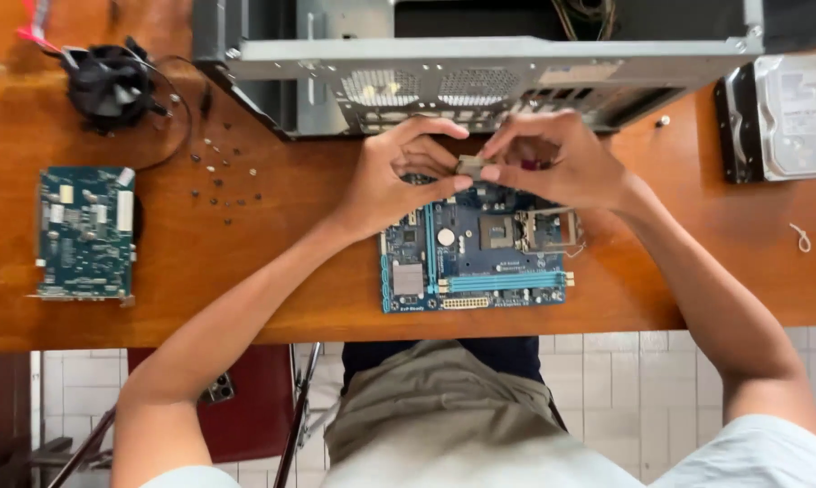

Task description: Installing a CPU into the motherboard socket and inserting a RAM module into the memory slot.

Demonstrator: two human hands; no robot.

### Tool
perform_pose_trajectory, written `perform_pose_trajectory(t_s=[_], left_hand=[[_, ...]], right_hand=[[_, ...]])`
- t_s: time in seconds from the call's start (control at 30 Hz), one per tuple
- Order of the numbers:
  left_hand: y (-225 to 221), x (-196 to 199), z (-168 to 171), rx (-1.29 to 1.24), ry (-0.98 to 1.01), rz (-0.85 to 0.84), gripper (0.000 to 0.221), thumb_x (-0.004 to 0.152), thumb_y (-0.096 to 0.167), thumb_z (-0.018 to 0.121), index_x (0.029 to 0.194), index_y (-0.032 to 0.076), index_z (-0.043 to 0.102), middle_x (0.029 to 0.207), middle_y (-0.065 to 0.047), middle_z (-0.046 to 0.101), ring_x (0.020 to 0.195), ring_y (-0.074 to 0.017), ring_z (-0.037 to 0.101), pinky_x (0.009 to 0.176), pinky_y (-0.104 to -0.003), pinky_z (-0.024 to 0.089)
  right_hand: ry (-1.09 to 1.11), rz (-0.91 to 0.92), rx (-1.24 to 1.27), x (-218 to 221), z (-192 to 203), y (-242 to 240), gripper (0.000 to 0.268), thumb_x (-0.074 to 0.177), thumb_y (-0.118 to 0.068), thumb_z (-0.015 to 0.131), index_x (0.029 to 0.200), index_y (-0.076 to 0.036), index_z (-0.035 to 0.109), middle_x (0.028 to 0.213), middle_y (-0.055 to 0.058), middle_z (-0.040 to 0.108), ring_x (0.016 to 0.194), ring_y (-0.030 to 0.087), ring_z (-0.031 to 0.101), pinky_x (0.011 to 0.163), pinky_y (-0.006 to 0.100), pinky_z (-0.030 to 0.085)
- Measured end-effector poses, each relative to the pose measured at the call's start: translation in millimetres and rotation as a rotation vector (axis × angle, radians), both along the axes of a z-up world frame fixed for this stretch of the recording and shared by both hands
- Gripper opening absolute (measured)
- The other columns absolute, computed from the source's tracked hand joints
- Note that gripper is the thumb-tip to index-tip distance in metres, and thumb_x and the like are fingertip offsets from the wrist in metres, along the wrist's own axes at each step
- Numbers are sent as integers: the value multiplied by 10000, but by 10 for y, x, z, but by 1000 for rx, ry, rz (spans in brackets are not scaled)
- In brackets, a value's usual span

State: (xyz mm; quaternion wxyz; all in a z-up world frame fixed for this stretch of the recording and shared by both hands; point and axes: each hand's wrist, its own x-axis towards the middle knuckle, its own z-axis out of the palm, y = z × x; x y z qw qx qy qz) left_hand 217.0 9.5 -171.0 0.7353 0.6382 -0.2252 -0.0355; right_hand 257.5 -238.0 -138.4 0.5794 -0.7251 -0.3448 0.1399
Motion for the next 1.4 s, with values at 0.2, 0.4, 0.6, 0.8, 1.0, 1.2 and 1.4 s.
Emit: perform_pose_trajectory(t_s=[0.2,0.4,0.6,0.8,1.0,1.2,1.4], left_hand=[[29,-130,141,87,-35,12,478,897,82,859,1293,54,594,1003,-178,754,943,-245,789,870,-328,676],[21,-133,187,179,-138,54,459,915,89,851,1284,53,579,1059,-170,752,955,-235,793,892,-309,701],[11,-158,215,172,-130,64,463,912,141,834,1292,73,580,1038,-150,775,938,-221,807,866,-291,703],[30,-146,241,212,-147,38,521,895,170,856,1324,99,568,1035,-136,776,947,-211,805,892,-299,701],[38,-167,231,233,-169,34,553,879,167,883,1327,116,562,1023,-121,769,953,-204,798,912,-307,698],[50,-149,210,220,-191,-4,558,895,131,879,1344,115,548,1057,-135,761,982,-215,794,946,-324,696],[38,-144,267,211,-165,-8,526,906,138,854,1339,106,555,1064,-138,758,1007,-217,788,976,-325,682]], right_hand=[[-175,-41,-112,-155,-62,-24,156,1005,-115,767,1019,27,706,817,99,591,631,154,470,575,293,376],[-210,-64,-194,-113,-89,-46,206,1033,-202,731,991,-6,684,910,80,561,675,158,424,583,280,317],[-243,0,-150,-77,-78,-41,302,1101,-232,551,905,-50,692,785,46,606,726,158,450,734,320,334],[-254,23,-113,-63,-66,-31,283,1100,-186,551,898,-25,668,818,78,627,751,185,487,778,339,359],[-256,37,-110,-55,-79,-38,270,1096,-168,559,893,-10,639,833,97,626,776,203,521,764,344,389],[-283,11,-155,-46,-42,-49,230,1102,-154,589,972,2,697,819,77,639,671,157,460,609,293,317],[-270,-16,-174,-47,-18,-37,237,1106,-165,575,982,-5,697,823,71,641,655,149,456,594,286,312]])
